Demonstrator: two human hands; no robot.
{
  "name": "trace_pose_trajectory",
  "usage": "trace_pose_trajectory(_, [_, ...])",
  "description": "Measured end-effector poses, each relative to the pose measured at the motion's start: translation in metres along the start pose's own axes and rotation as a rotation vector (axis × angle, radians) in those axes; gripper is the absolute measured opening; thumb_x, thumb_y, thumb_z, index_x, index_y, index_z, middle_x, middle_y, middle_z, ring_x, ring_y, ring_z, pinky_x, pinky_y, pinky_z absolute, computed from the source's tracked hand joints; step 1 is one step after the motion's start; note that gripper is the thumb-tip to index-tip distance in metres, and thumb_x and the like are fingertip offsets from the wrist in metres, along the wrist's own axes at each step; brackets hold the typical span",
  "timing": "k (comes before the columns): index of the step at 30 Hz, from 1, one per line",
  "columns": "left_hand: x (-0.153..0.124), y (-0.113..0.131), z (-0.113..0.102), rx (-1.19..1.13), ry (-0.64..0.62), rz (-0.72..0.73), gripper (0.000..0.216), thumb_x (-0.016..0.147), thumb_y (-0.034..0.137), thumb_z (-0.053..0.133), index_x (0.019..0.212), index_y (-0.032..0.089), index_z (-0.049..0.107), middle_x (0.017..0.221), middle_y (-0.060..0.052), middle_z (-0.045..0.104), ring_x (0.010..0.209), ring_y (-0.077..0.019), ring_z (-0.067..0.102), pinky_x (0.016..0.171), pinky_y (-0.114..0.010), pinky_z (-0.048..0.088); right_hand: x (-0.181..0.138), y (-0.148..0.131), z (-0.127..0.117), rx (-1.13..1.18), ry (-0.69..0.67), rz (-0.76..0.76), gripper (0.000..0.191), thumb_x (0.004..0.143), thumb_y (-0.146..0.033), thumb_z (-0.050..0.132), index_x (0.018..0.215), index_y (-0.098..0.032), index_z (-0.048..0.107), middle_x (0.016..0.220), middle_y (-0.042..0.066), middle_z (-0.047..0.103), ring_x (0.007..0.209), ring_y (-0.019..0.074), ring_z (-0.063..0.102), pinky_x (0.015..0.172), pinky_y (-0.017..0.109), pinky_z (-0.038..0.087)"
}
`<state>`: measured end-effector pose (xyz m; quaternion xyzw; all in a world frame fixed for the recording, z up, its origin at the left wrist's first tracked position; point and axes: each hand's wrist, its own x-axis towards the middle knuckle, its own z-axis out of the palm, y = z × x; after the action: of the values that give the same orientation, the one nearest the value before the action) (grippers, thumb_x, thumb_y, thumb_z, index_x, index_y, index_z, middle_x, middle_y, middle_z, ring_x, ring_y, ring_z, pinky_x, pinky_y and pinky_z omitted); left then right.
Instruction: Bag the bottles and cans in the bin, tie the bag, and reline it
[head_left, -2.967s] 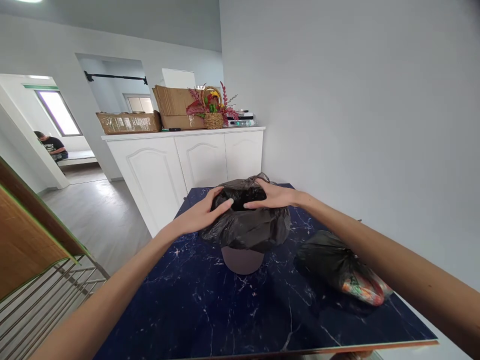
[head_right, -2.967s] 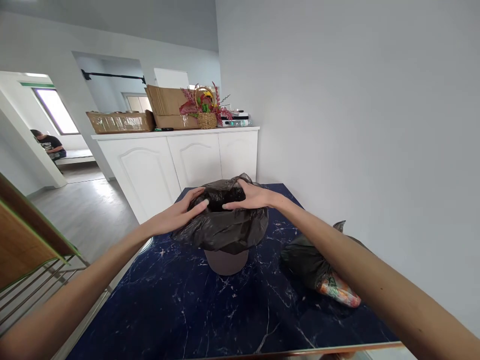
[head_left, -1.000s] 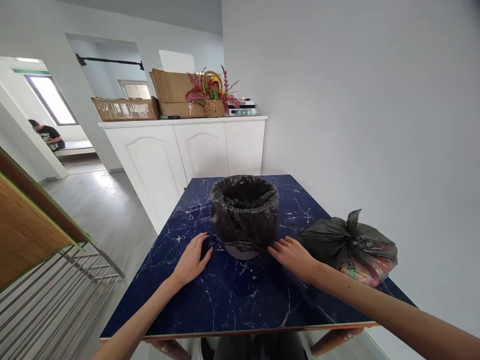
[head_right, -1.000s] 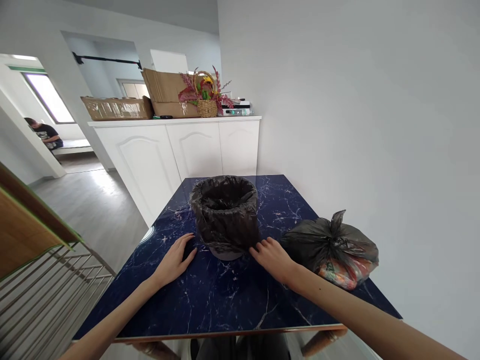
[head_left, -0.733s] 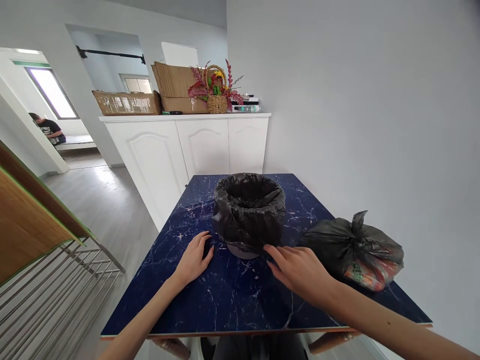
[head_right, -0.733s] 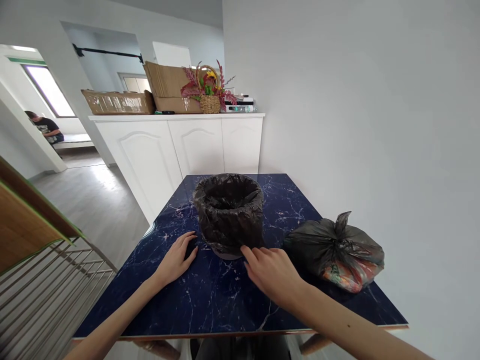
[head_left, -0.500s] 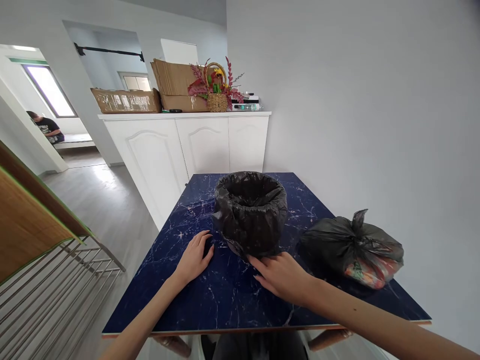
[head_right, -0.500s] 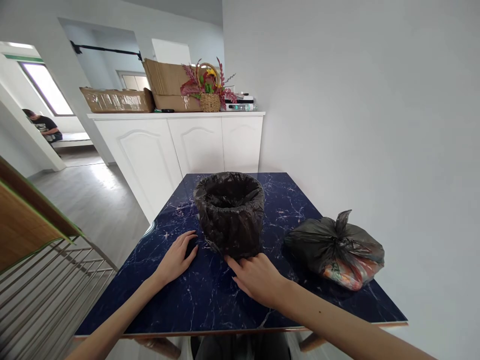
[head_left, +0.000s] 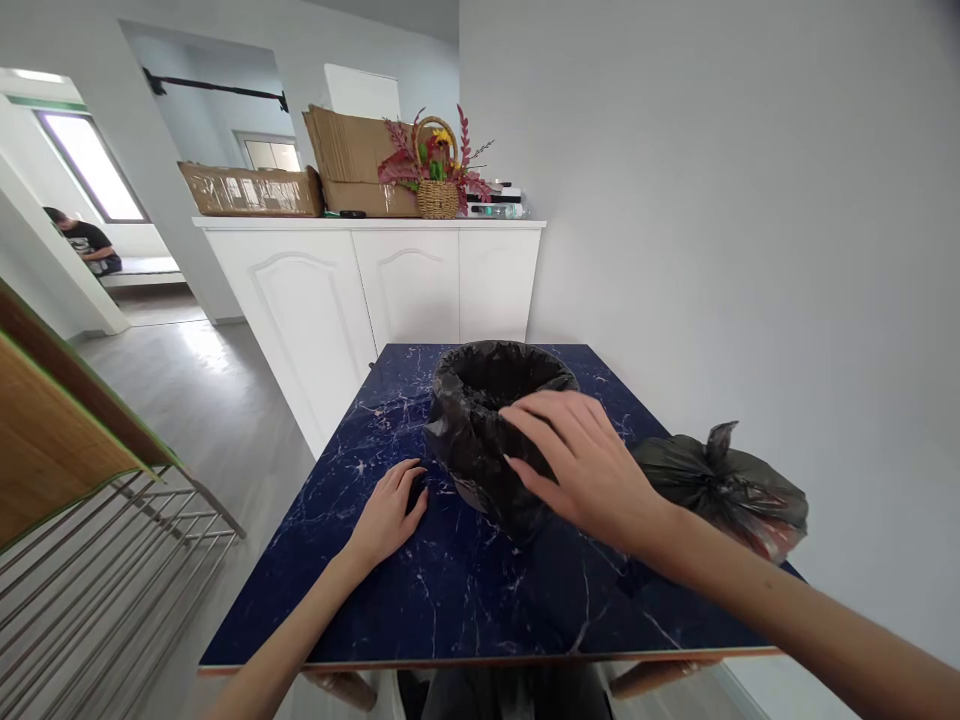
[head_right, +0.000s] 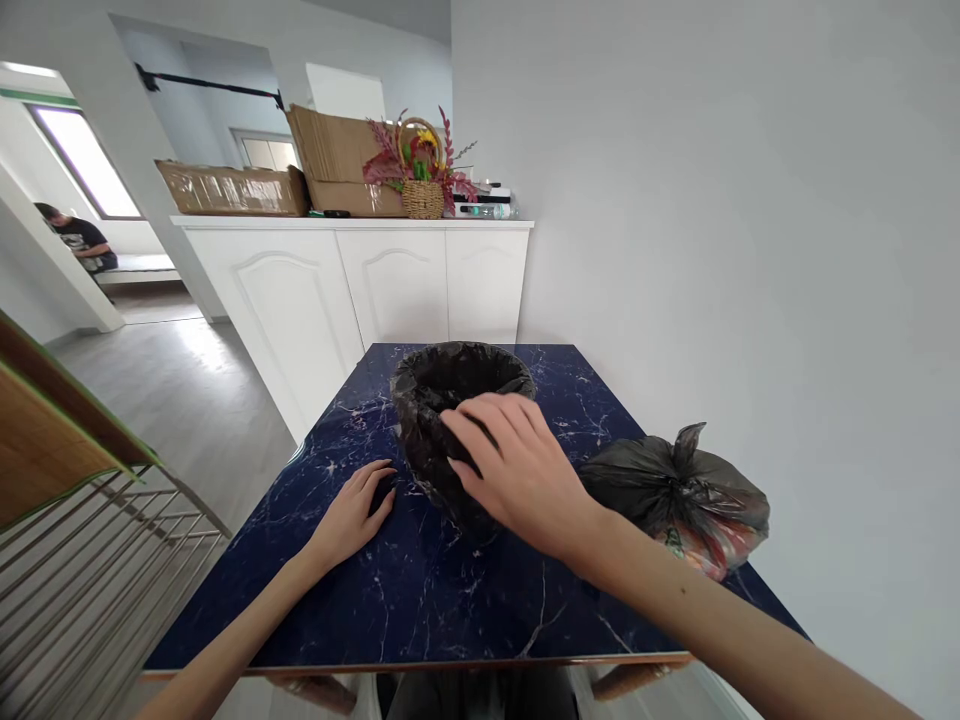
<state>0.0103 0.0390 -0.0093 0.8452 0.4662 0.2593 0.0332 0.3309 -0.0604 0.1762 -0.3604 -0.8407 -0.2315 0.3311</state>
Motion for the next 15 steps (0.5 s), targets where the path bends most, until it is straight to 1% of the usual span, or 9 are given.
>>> trace_pose_trajectory(1, [0.000,0.000,0.000,0.004,0.003,0.001,0.040,0.109,0.048,0.047,0.136,0.024,0.062,0.152,-0.013,0.061,0.145,-0.0348,0.056,0.121,-0.058,0.048,0.006,0.008,0.004,0.001,-0.020,0.019,0.032,0.107,-0.028,0.061,0.136,-0.013,0.063,0.126,0.017,0.074,0.124,0.0342,0.065,0.108,0.052,0.046])
trace_pose_trajectory(3, [-0.001,0.000,0.000,0.012,0.007,0.004,0.039,0.109,0.047,0.046,0.136,0.023,0.062,0.152,-0.013,0.062,0.144,-0.0344,0.057,0.120,-0.057,0.049,0.012,0.024,0.014,0.040,-0.069,0.037,0.025,0.108,-0.035,0.061,0.123,-0.016,0.068,0.113,0.013,0.078,0.110,0.0299,0.071,0.104,0.047,0.049])
trace_pose_trajectory(5, [-0.001,-0.001,0.000,0.019,0.012,0.007,0.039,0.109,0.047,0.046,0.136,0.023,0.062,0.151,-0.013,0.062,0.144,-0.0341,0.057,0.120,-0.057,0.049,0.015,0.037,0.023,0.075,-0.110,0.024,0.026,0.111,-0.041,0.057,0.110,-0.019,0.071,0.100,0.008,0.080,0.091,0.0236,0.074,0.090,0.038,0.051])
trace_pose_trajectory(7, [-0.002,-0.001,-0.001,0.024,0.018,0.010,0.038,0.109,0.047,0.047,0.136,0.024,0.061,0.151,-0.013,0.062,0.143,-0.0339,0.058,0.119,-0.057,0.050,0.016,0.048,0.028,0.061,-0.139,0.000,0.033,0.113,-0.045,0.052,0.104,-0.020,0.072,0.094,0.006,0.081,0.079,0.0200,0.073,0.077,0.033,0.049])
trace_pose_trajectory(9, [-0.003,-0.002,-0.001,0.025,0.024,0.011,0.037,0.109,0.046,0.047,0.136,0.025,0.062,0.151,-0.012,0.063,0.143,-0.0335,0.058,0.118,-0.056,0.051,0.016,0.057,0.030,0.014,-0.159,-0.018,0.039,0.113,-0.049,0.047,0.102,-0.020,0.072,0.092,0.005,0.081,0.075,0.0191,0.073,0.070,0.031,0.045])
trace_pose_trajectory(11, [-0.003,-0.002,-0.001,0.024,0.031,0.009,0.036,0.109,0.046,0.048,0.135,0.025,0.063,0.151,-0.011,0.063,0.142,-0.0333,0.059,0.118,-0.056,0.051,0.017,0.068,0.030,-0.035,-0.184,-0.012,0.043,0.114,-0.051,0.044,0.102,-0.021,0.073,0.091,0.005,0.081,0.076,0.0194,0.074,0.067,0.031,0.042])
trace_pose_trajectory(13, [-0.003,-0.003,-0.001,0.024,0.037,0.004,0.036,0.109,0.045,0.048,0.134,0.025,0.063,0.150,-0.011,0.063,0.142,-0.0332,0.059,0.118,-0.056,0.051,0.019,0.082,0.030,-0.092,-0.234,0.021,0.044,0.114,-0.052,0.043,0.103,-0.022,0.073,0.090,0.004,0.081,0.079,0.0199,0.075,0.064,0.031,0.039])
trace_pose_trajectory(15, [-0.003,-0.002,-0.001,0.026,0.037,0.001,0.036,0.109,0.045,0.048,0.134,0.024,0.064,0.150,-0.011,0.064,0.142,-0.0330,0.059,0.119,-0.056,0.050,0.019,0.101,0.031,-0.169,-0.305,0.092,0.043,0.114,-0.053,0.042,0.105,-0.024,0.072,0.091,0.002,0.081,0.082,0.0201,0.076,0.061,0.030,0.035])
